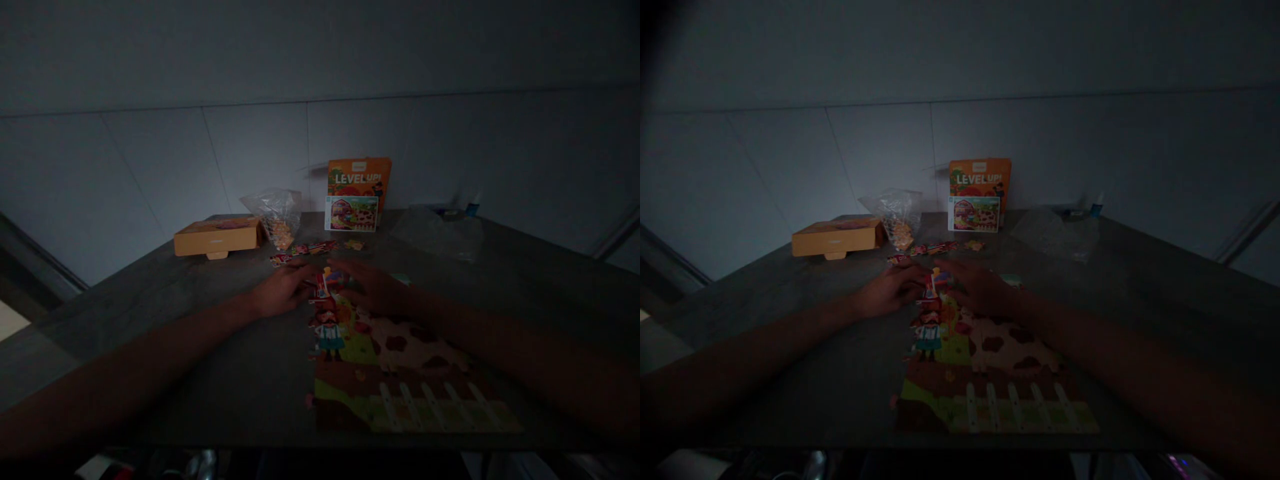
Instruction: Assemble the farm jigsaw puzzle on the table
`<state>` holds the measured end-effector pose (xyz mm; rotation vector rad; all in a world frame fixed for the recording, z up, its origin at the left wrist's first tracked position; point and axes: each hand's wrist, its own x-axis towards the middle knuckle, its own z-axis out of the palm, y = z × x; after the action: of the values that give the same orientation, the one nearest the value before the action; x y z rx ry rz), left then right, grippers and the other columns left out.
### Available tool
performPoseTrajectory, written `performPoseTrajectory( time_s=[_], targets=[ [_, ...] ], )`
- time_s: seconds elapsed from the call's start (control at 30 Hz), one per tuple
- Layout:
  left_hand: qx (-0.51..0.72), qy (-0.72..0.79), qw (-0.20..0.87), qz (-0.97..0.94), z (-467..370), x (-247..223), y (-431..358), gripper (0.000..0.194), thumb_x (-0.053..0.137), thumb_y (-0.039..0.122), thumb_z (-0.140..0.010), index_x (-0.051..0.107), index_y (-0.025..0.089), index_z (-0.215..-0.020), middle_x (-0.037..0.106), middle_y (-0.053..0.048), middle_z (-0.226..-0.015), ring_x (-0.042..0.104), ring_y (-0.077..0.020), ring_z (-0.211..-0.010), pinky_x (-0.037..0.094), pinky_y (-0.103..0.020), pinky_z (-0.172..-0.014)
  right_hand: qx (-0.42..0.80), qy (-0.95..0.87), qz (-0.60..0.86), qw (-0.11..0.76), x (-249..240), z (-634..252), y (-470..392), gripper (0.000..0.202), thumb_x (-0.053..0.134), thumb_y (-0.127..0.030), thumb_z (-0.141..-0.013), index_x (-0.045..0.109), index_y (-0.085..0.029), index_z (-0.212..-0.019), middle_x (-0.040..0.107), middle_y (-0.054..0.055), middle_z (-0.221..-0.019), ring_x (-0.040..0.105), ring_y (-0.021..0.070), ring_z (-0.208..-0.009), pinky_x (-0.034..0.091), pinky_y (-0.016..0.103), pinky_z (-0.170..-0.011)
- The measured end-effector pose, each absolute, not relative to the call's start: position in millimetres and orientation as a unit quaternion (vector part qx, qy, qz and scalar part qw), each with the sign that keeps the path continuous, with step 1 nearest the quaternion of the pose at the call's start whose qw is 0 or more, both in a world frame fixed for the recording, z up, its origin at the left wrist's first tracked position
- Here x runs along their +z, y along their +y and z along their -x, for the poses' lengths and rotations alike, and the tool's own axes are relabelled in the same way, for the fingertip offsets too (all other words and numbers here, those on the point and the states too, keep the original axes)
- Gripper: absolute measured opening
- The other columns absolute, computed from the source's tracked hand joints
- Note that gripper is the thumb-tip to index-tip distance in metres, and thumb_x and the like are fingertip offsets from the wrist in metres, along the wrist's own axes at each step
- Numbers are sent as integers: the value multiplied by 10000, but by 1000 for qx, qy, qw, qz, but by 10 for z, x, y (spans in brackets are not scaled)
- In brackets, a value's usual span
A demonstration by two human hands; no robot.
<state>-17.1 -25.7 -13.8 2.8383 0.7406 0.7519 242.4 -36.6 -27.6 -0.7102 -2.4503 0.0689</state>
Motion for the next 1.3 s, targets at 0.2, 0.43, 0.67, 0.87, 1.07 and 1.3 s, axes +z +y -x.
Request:
performPoseTrajectory(
  time_s=[0.2,0.43,0.67,0.87,1.07,1.3],
  targets=[
    [247,244,57,-936,166,-139,-269,322,538,119,-869,574,180,-1183,638,-84,-1100,632,-201,-1018,521,-335,-920,10,-920,251,301,-290,-2431,-347,509,565,-261,-925,453,-198,-1418,584,149,-1307,569,275,-1199,493,480,-1001],
    [248,235,38,-939,158,-105,-289,371,525,145,-872,562,159,-1241,650,-110,-1120,628,-225,-1027,523,-363,-912,1,-923,239,302,-266,-2425,-354,483,563,-263,-928,466,-193,-1396,592,148,-1269,576,263,-1169,508,465,-967],
    [256,264,43,-929,171,-130,-237,405,560,121,-840,591,185,-1239,671,-81,-1170,603,-228,-1123,487,-369,-990,-11,-923,237,304,-244,-2419,-360,394,550,-270,-939,543,-179,-1322,596,151,-1224,592,247,-1111,523,435,-935],
    [270,509,0,-817,260,-66,-46,340,526,71,-817,681,181,-1099,686,-53,-1184,598,-225,-1147,458,-332,-1026,-25,-918,246,310,-238,-2407,-340,247,559,-250,-922,677,-179,-1127,631,127,-1088,606,232,-998,531,408,-868],
    [224,653,-16,-723,429,-104,159,402,593,365,-862,653,186,-1217,650,-153,-1244,586,-350,-1148,453,-481,-982,-13,-910,296,291,-257,-2424,-309,245,546,-223,-905,731,-178,-1059,634,113,-1000,600,223,-926,505,405,-840],
    [161,658,-9,-735,395,-164,157,303,557,415,-873,727,253,-1065,707,-108,-1126,592,-374,-1123,476,-510,-919,-13,-908,299,293,-274,-2425,-296,240,547,-211,-904,727,-180,-1058,634,109,-999,594,221,-944,494,408,-863]
  ],
)
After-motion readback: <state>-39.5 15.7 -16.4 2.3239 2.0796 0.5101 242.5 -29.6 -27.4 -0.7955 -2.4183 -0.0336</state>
